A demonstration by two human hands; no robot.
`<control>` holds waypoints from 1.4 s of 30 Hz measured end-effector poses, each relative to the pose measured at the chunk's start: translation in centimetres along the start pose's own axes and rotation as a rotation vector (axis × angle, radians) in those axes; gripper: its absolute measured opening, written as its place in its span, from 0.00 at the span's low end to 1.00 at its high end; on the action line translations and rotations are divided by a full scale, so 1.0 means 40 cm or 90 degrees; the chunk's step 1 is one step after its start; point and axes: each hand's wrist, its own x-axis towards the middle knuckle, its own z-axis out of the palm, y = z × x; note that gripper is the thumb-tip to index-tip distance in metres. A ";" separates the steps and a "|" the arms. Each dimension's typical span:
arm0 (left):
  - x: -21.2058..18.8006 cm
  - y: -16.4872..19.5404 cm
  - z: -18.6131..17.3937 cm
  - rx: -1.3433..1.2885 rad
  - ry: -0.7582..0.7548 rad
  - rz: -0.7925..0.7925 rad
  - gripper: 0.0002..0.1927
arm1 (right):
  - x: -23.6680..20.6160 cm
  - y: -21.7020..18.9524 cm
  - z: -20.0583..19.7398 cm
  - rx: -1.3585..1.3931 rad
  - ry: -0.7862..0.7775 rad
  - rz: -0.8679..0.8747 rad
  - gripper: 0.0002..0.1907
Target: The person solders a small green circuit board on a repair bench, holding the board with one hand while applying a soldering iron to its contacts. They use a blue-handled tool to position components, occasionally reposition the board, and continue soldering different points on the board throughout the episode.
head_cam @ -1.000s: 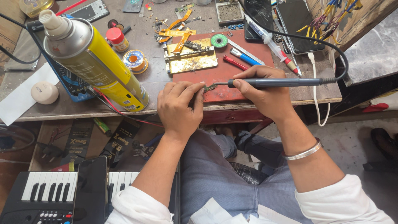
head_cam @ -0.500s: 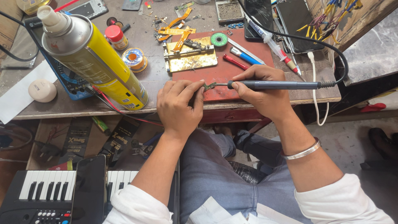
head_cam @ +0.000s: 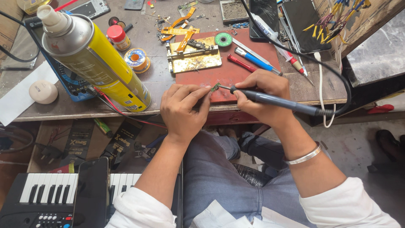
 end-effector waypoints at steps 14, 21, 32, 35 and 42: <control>0.002 -0.004 0.004 -0.013 0.006 0.009 0.07 | -0.007 -0.006 0.006 -0.031 0.001 -0.062 0.10; 0.005 -0.004 0.003 -0.025 0.013 0.016 0.06 | -0.010 -0.002 0.010 -0.045 0.002 -0.112 0.12; 0.010 0.001 -0.001 -0.024 0.003 0.001 0.06 | -0.004 -0.008 0.010 -0.033 -0.021 -0.116 0.13; 0.012 0.001 -0.001 -0.025 0.001 0.002 0.06 | -0.004 -0.011 0.010 -0.047 -0.030 -0.133 0.14; 0.011 0.003 -0.002 -0.032 -0.004 -0.001 0.06 | -0.009 -0.009 0.007 -0.002 -0.076 -0.097 0.14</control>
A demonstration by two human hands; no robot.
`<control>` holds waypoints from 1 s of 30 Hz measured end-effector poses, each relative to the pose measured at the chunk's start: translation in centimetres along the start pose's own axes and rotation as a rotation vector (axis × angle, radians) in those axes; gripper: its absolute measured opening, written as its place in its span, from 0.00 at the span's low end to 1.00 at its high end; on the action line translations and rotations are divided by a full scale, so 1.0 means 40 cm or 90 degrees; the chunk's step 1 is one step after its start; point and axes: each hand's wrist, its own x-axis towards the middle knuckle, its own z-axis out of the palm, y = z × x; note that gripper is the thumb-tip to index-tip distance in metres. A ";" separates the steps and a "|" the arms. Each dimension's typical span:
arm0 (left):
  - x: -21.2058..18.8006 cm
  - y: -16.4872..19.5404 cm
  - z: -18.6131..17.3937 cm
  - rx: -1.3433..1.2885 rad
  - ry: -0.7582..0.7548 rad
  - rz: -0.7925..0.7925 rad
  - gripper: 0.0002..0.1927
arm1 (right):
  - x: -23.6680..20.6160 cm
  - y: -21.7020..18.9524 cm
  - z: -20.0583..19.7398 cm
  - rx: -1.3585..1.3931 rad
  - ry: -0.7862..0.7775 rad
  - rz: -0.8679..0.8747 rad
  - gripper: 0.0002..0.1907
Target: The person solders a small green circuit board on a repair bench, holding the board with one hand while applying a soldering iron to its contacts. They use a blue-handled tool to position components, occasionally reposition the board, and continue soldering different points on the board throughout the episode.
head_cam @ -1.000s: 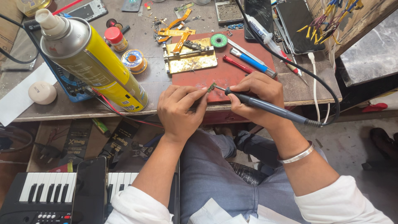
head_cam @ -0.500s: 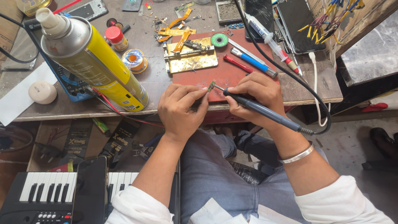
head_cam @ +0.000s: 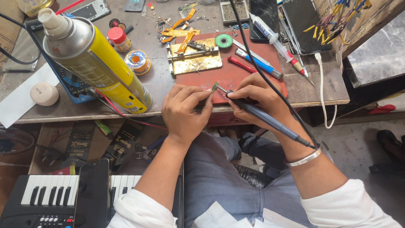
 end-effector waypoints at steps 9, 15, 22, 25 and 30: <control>-0.001 0.002 -0.002 0.003 -0.003 -0.005 0.06 | -0.004 -0.004 0.003 0.047 0.057 0.046 0.12; -0.004 -0.001 0.001 0.011 0.000 -0.002 0.06 | 0.003 -0.002 -0.004 0.043 0.035 0.053 0.12; -0.006 -0.004 0.002 0.013 -0.002 -0.001 0.07 | 0.006 -0.005 -0.003 0.021 0.028 0.054 0.11; -0.005 -0.005 0.003 0.010 -0.004 -0.001 0.07 | 0.009 -0.003 -0.002 0.035 0.020 0.069 0.11; -0.005 -0.004 0.003 0.014 0.000 0.002 0.07 | 0.007 -0.003 -0.002 0.022 0.011 0.035 0.13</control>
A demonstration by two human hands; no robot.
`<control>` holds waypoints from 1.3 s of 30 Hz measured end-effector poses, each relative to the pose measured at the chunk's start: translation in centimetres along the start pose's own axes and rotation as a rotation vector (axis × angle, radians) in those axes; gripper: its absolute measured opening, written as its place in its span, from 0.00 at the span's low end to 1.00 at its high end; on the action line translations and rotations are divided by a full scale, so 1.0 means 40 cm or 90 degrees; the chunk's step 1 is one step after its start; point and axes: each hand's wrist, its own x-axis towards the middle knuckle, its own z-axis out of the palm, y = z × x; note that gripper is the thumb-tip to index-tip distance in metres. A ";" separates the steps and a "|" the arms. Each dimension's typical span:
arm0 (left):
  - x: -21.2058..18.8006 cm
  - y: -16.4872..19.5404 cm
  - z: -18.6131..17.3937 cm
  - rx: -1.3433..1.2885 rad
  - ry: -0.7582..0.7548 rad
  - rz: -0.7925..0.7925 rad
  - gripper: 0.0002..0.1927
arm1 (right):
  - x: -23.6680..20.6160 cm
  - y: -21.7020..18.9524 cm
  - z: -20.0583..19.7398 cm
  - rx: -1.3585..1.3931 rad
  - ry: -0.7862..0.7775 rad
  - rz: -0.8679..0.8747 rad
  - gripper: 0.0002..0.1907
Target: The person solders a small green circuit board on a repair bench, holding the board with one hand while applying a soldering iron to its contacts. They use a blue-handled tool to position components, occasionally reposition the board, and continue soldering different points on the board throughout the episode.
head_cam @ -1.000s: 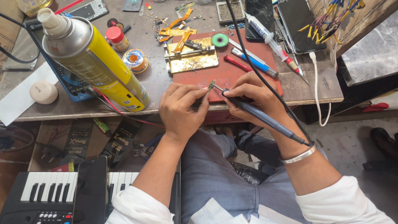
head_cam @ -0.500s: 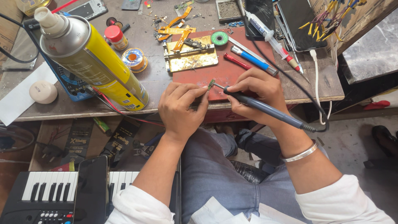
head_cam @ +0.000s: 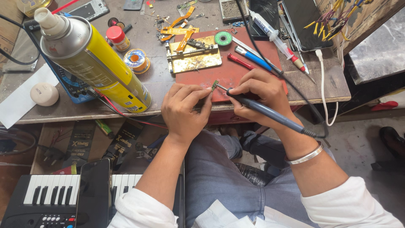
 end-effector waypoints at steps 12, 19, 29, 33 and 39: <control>0.007 0.001 -0.004 -0.017 0.002 0.003 0.06 | -0.003 0.004 0.006 -0.024 0.013 0.009 0.14; 0.005 -0.001 -0.002 -0.012 -0.003 0.002 0.06 | -0.006 0.005 0.010 0.059 -0.001 0.057 0.12; 0.008 0.001 -0.002 -0.011 -0.002 -0.001 0.06 | 0.002 0.006 0.013 -0.032 0.025 0.009 0.13; 0.007 0.000 -0.008 -0.009 -0.005 -0.001 0.06 | 0.001 0.000 0.016 0.010 0.010 0.009 0.13; 0.009 0.001 -0.007 -0.009 -0.004 0.000 0.06 | 0.007 -0.005 0.009 -0.015 0.022 0.008 0.12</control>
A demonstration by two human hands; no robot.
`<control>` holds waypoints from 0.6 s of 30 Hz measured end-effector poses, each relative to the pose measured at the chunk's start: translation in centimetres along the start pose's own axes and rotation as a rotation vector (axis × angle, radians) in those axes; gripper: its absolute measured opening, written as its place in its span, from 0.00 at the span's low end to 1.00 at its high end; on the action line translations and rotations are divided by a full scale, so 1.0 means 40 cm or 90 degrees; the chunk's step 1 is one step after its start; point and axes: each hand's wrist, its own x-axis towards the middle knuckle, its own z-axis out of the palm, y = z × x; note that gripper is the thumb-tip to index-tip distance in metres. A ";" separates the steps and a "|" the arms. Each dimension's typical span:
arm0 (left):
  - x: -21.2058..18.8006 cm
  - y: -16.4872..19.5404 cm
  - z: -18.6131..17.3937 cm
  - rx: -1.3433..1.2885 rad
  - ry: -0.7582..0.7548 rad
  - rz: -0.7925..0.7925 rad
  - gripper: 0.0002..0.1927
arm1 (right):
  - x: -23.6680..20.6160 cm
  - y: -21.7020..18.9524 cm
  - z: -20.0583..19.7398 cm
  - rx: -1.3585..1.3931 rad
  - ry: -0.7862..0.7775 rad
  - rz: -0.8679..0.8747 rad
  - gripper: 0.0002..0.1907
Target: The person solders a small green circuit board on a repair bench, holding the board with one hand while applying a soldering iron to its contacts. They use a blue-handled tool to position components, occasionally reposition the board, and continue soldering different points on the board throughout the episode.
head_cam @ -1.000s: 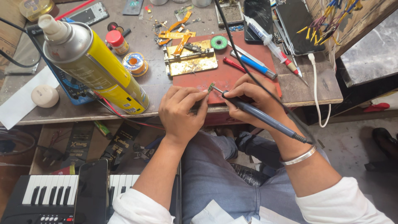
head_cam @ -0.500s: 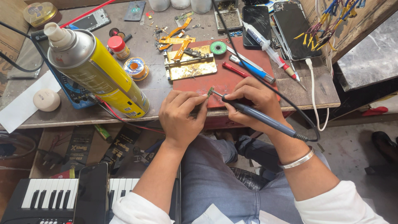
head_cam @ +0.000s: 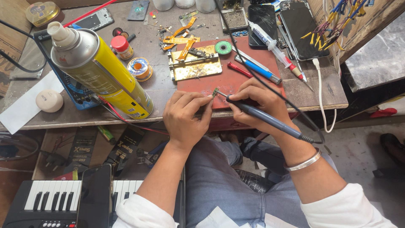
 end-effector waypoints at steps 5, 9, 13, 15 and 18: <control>-0.002 0.000 -0.002 0.005 -0.003 -0.001 0.06 | 0.002 0.000 -0.004 0.002 0.049 0.042 0.10; -0.006 0.000 -0.002 0.006 0.000 -0.002 0.06 | -0.001 0.001 -0.005 0.008 0.042 0.045 0.10; -0.006 0.000 0.002 0.003 -0.001 0.003 0.06 | -0.002 0.000 -0.005 -0.013 0.023 0.029 0.11; -0.005 -0.001 0.002 0.002 -0.002 0.005 0.06 | 0.000 -0.002 -0.006 -0.021 0.022 0.026 0.11; -0.006 -0.001 0.001 0.004 -0.004 0.005 0.07 | 0.002 -0.006 -0.006 -0.017 0.025 0.027 0.11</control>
